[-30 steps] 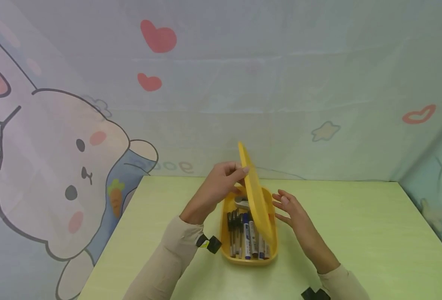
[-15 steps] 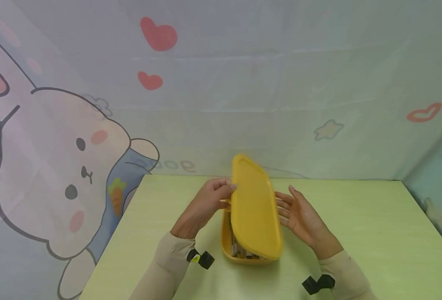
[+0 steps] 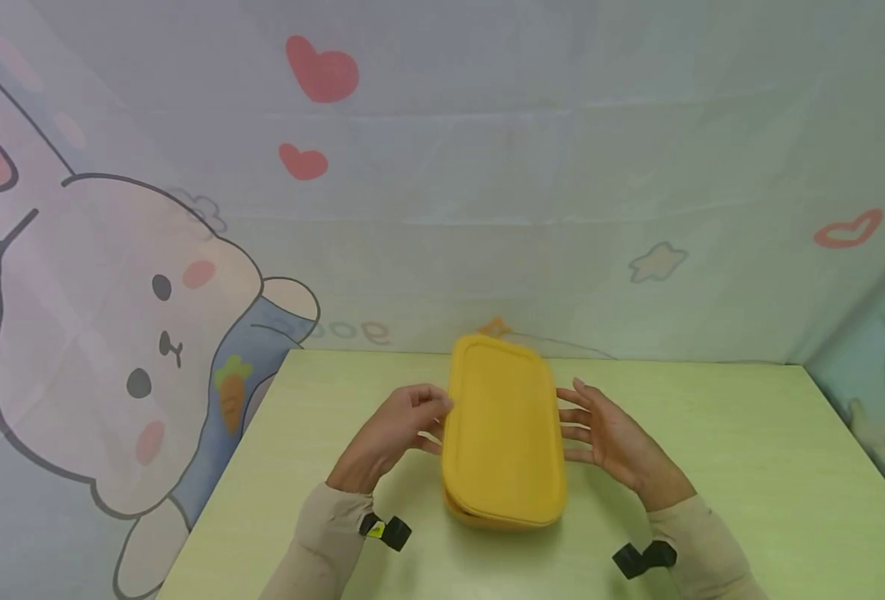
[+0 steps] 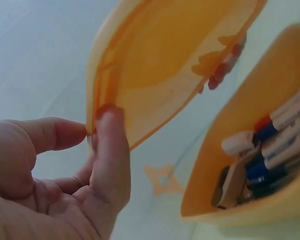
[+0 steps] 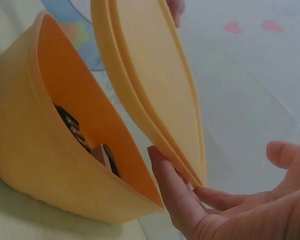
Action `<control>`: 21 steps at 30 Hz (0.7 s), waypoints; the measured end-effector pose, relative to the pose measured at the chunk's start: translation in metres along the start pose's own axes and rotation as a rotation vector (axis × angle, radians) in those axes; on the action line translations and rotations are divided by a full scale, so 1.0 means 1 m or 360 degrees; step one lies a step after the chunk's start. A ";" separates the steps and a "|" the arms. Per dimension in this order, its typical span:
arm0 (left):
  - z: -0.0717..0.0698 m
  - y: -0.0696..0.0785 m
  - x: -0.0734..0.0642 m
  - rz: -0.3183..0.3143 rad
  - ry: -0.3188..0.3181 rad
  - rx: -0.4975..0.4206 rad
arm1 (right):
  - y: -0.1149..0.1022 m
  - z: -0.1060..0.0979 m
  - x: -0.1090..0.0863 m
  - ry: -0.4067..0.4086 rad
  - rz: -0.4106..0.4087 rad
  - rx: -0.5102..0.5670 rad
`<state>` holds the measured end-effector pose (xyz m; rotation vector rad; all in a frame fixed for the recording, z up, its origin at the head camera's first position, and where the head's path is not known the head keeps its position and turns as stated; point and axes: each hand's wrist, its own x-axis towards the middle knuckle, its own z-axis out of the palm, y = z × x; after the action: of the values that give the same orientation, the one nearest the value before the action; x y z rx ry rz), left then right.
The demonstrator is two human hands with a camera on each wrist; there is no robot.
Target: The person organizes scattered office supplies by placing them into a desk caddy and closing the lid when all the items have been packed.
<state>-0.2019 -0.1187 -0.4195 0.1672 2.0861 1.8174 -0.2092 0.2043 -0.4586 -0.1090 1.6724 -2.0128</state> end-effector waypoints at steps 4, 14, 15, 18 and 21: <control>-0.002 -0.011 0.003 -0.0074 0.0097 0.0087 | 0.004 -0.001 0.004 0.0051 0.0008 -0.0094; -0.006 -0.040 0.007 -0.0181 0.0137 0.0170 | 0.015 0.004 0.007 0.0226 0.0010 -0.0246; -0.006 -0.042 0.007 -0.0188 0.0143 0.0175 | 0.015 0.004 0.006 0.0222 0.0004 -0.0249; -0.007 -0.047 0.008 -0.0207 0.0151 0.0194 | 0.015 0.005 0.005 0.0230 -0.0006 -0.0258; -0.006 -0.051 0.008 -0.0205 0.0146 0.0236 | 0.015 0.006 0.005 0.0247 -0.0009 -0.0278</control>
<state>-0.2040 -0.1295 -0.4700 -0.0125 2.2403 1.6251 -0.2062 0.1949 -0.4727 -0.0186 1.9459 -1.9183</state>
